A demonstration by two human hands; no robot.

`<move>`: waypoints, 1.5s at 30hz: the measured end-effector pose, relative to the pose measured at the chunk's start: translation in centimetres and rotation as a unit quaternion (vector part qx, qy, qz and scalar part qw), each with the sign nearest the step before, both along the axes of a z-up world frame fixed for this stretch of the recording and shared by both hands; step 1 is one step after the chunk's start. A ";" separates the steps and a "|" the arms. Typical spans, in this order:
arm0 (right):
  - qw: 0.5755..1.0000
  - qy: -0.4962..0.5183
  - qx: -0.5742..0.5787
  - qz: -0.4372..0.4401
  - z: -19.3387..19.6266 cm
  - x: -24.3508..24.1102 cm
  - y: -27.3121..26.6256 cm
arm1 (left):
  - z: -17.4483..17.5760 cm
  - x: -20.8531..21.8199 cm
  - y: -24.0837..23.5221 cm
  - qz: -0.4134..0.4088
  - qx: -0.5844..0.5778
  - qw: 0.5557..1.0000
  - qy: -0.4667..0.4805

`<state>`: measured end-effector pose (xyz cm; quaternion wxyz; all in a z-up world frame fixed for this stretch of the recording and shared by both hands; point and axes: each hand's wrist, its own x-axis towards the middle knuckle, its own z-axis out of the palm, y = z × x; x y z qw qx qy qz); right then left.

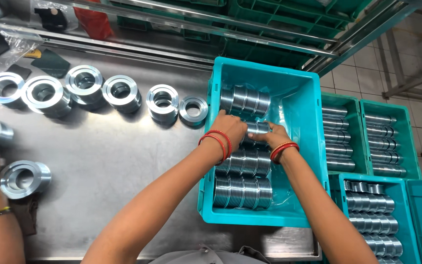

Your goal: Sort and organize metal components on a workstation and place them into bins.

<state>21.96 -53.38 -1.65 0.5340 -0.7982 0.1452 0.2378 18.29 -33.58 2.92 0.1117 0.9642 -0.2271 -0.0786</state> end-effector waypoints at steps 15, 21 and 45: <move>0.850 -0.417 -0.161 0.280 7.1 -6.6 12.0 | -2.6 -14.8 12.5 0.278 -0.346 0.864 -0.239; 0.758 -0.429 -0.267 0.413 4.2 -5.6 24.6 | -3.9 -20.4 18.0 0.392 -0.182 0.877 -0.209; 0.884 -0.208 -0.204 0.366 5.1 -12.9 26.3 | -9.3 -23.0 25.8 0.411 -0.145 0.888 -0.149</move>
